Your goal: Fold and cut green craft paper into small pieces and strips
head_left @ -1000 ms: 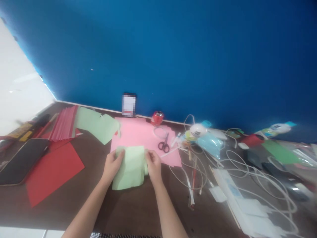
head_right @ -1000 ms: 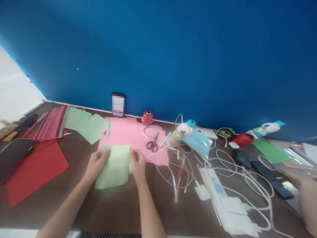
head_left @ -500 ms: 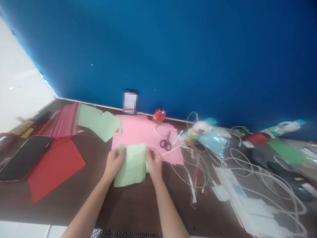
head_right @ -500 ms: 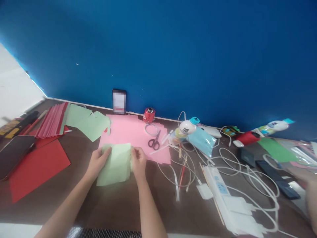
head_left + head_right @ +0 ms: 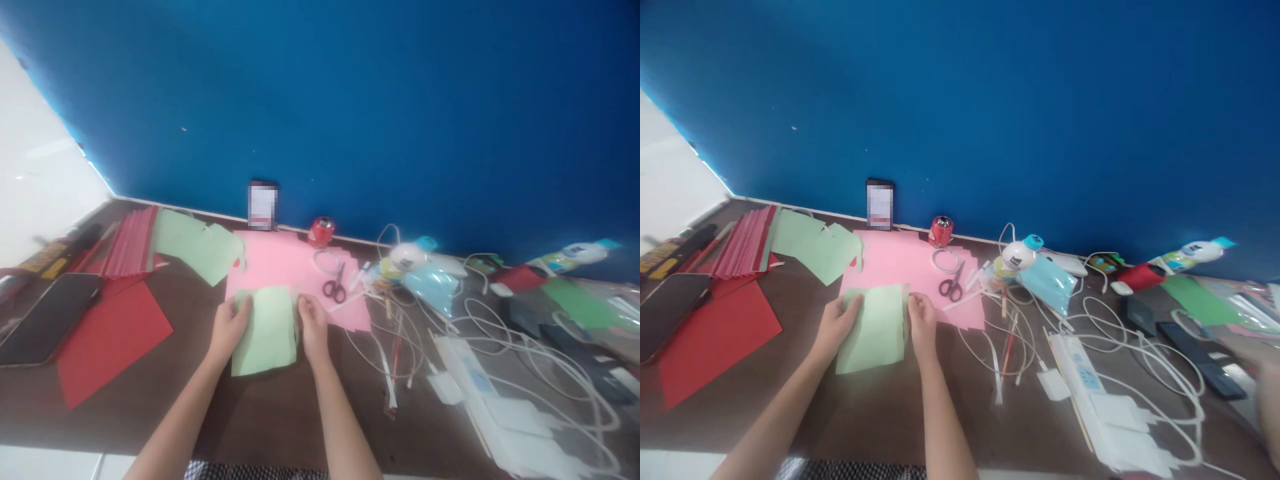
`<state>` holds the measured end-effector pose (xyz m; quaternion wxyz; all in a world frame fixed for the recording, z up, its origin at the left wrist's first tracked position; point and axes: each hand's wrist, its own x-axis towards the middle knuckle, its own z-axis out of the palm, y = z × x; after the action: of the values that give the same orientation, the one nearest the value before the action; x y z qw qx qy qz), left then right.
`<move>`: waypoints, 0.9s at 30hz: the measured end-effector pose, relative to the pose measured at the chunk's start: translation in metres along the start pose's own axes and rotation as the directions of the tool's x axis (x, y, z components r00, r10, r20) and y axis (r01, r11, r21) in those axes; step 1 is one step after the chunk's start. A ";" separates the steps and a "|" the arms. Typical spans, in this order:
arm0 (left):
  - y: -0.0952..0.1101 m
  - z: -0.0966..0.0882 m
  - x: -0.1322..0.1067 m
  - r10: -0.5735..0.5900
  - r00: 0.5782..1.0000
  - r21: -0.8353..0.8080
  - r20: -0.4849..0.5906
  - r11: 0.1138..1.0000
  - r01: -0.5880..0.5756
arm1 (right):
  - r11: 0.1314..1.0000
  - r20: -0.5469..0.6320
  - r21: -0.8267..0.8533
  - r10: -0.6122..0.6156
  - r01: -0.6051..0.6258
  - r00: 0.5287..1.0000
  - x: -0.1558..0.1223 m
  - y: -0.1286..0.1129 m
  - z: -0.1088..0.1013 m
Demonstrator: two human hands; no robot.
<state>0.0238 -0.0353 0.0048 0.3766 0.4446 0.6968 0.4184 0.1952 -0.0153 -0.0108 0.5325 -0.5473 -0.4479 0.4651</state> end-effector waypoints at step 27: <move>-0.007 0.000 0.003 -0.046 0.990 -0.176 -0.131 0.984 0.023 | 0.956 -0.071 0.293 0.017 0.005 0.997 0.000 0.011 -0.002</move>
<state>0.0212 -0.0346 -0.0023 0.3734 0.3687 0.6891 0.4998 0.1967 -0.0155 -0.0215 0.6222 -0.4803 -0.3527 0.5077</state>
